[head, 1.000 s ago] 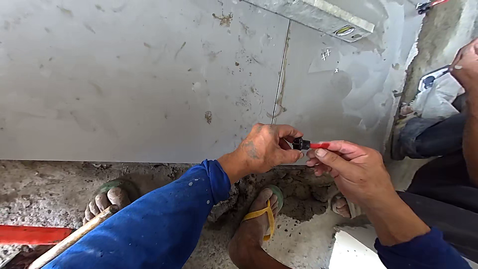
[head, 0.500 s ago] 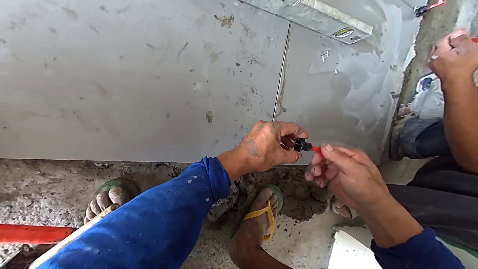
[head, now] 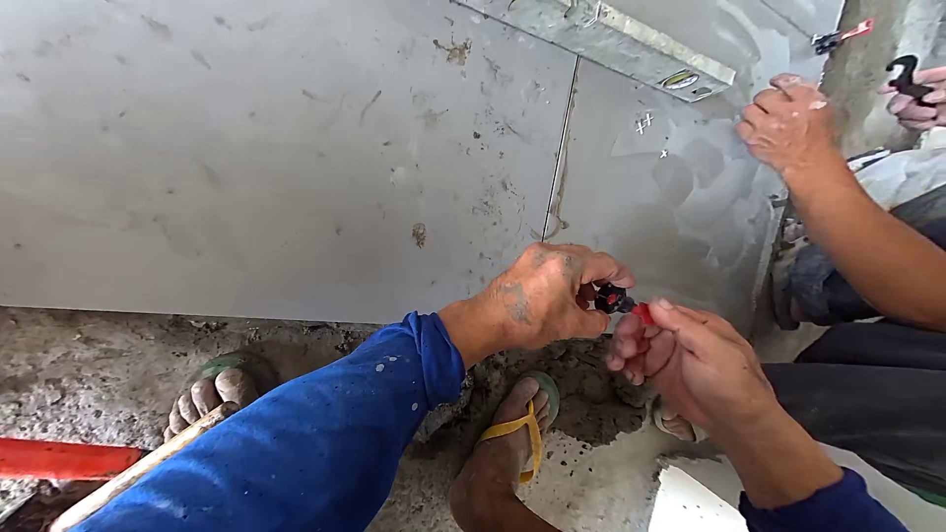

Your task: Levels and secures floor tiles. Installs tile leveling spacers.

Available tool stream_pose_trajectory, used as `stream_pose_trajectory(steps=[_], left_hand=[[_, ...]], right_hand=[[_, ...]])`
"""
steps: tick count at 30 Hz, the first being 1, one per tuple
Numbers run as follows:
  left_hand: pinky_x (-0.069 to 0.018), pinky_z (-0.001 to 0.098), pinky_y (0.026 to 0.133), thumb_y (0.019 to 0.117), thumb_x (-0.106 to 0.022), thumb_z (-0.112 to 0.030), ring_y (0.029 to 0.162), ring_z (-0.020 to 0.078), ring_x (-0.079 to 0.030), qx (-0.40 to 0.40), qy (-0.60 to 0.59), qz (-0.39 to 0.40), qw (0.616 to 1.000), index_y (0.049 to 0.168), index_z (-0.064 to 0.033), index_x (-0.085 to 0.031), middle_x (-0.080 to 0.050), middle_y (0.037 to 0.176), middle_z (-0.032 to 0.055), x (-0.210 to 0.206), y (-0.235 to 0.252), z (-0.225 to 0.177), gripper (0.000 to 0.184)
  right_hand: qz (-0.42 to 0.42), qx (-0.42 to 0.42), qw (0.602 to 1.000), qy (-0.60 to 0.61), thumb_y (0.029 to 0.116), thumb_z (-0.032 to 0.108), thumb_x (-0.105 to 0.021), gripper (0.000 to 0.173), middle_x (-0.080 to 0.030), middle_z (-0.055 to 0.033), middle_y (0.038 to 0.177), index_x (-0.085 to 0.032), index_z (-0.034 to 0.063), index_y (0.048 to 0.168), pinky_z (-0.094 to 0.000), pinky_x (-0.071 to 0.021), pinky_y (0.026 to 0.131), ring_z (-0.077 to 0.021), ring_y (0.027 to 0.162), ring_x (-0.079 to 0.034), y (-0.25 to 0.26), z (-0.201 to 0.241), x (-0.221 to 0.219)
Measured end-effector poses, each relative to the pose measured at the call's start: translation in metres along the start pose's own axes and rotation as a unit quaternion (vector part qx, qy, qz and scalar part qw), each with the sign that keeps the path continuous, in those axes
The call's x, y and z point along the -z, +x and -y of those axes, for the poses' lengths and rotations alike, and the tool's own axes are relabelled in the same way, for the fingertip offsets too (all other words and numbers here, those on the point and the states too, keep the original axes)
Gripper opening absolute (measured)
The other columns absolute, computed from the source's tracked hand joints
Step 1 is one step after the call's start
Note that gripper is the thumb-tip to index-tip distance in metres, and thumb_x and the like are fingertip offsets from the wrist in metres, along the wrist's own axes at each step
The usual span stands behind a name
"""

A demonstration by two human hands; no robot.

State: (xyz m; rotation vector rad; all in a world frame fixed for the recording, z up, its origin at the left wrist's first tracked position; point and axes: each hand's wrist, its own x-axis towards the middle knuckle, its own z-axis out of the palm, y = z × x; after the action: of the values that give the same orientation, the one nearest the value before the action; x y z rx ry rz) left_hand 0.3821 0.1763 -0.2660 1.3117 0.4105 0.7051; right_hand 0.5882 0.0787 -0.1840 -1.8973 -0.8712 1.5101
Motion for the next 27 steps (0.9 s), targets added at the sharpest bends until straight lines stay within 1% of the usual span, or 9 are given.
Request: stream_pose_trajectory(steps=[2,4,7,10,12,16,19,22,27], left_hand=[[-0.0636,0.0286,0.080,0.0846,-0.079,0.000,0.091,0.0154,-0.072,0.006,-0.005,-0.005,1.000,0.114,0.0016,-0.072,-0.070,0.109,0.0139,0.001,0.000,-0.001,0.030],[-0.0642,0.0286,0.080,0.0834,-0.079,0.002,0.091,0.0148,-0.072,0.016,-0.015,-0.017,1.000,0.114,0.0018,-0.072,-0.071,0.108,0.0132,0.001,0.001,-0.002,0.032],[-0.0643,0.0292,0.080,0.0825,-0.079,0.003,0.091,0.0151,-0.073,0.018,-0.025,-0.018,0.999,0.114,0.0022,-0.072,-0.071,0.108,0.0136,-0.002,0.002,-0.006,0.032],[-0.0640,0.0295,0.080,0.0827,-0.079,0.003,0.092,0.0156,-0.072,0.011,-0.019,-0.009,1.000,0.114,0.0018,-0.072,-0.071,0.109,0.0139,-0.003,0.002,-0.006,0.032],[-0.0643,0.0295,0.081,0.0828,-0.079,0.003,0.092,0.0157,-0.072,0.011,-0.018,-0.010,1.000,0.114,0.0022,-0.072,-0.070,0.108,0.0140,-0.001,0.002,-0.004,0.032],[-0.0648,0.0297,0.080,0.0820,-0.080,0.003,0.090,0.0146,-0.073,0.037,-0.033,-0.027,0.998,0.114,0.0021,-0.072,-0.072,0.106,0.0125,0.003,0.000,-0.003,0.033],[-0.0649,0.0295,0.079,0.0823,-0.080,0.002,0.090,0.0137,-0.074,0.047,-0.041,-0.017,0.998,0.114,0.0012,-0.072,-0.073,0.106,0.0114,0.001,0.000,-0.002,0.033],[-0.0649,0.0299,0.080,0.0822,-0.080,0.003,0.091,0.0144,-0.073,0.046,-0.044,-0.007,0.998,0.114,0.0015,-0.072,-0.072,0.108,0.0119,-0.002,-0.001,-0.001,0.033],[-0.0652,0.0301,0.080,0.0825,-0.080,0.003,0.090,0.0140,-0.074,0.048,-0.035,-0.010,0.998,0.114,0.0015,-0.072,-0.073,0.107,0.0116,-0.001,-0.004,0.006,0.033]], right_hand=[[0.004,0.096,0.990,-0.106,0.1075,0.041,-0.044,0.039,-0.074,-0.0066,0.099,-0.066,0.0164,0.128,-0.0305,-0.0616,0.059,-0.0170,0.074,-0.072,-0.001,-0.002,0.011],[-0.023,0.190,0.956,-0.222,0.0977,0.047,-0.066,0.051,-0.073,-0.0020,0.104,-0.061,0.0183,0.139,-0.0288,-0.0622,0.061,-0.0140,0.077,-0.072,-0.002,-0.001,0.013],[-0.043,0.201,0.961,-0.187,0.1007,0.040,-0.065,0.022,-0.074,0.0027,0.087,-0.073,0.0204,0.103,-0.0245,-0.0596,0.056,-0.0095,0.065,-0.069,-0.003,-0.002,0.005],[-0.012,0.021,1.000,0.020,0.1093,0.034,-0.035,0.048,-0.066,-0.0030,0.068,-0.067,0.0144,0.078,-0.0260,-0.0574,0.051,-0.0119,0.057,-0.065,-0.003,0.004,-0.006],[-0.011,0.012,1.000,0.024,0.1107,0.040,-0.030,0.053,-0.070,-0.0058,0.074,-0.069,0.0128,0.086,-0.0284,-0.0590,0.052,-0.0146,0.060,-0.068,-0.003,0.003,-0.004],[-0.039,0.203,0.945,-0.255,0.0985,0.047,-0.064,0.053,-0.073,-0.0019,0.105,-0.059,0.0169,0.141,-0.0293,-0.0626,0.062,-0.0131,0.077,-0.072,-0.004,0.002,0.009],[-0.070,0.232,0.936,-0.255,0.1010,0.038,-0.065,0.026,-0.075,0.0027,0.089,-0.073,0.0157,0.112,-0.0250,-0.0603,0.056,-0.0087,0.066,-0.069,-0.004,0.000,0.000],[-0.047,0.078,0.990,-0.112,0.1085,0.037,-0.045,0.041,-0.069,-0.0036,0.072,-0.070,0.0126,0.088,-0.0273,-0.0577,0.050,-0.0137,0.056,-0.066,-0.002,0.003,-0.007],[-0.035,0.123,0.975,-0.181,0.1023,0.038,-0.060,0.028,-0.074,-0.0053,0.084,-0.072,0.0134,0.098,-0.0279,-0.0588,0.050,-0.0166,0.061,-0.069,-0.005,-0.006,-0.001]])
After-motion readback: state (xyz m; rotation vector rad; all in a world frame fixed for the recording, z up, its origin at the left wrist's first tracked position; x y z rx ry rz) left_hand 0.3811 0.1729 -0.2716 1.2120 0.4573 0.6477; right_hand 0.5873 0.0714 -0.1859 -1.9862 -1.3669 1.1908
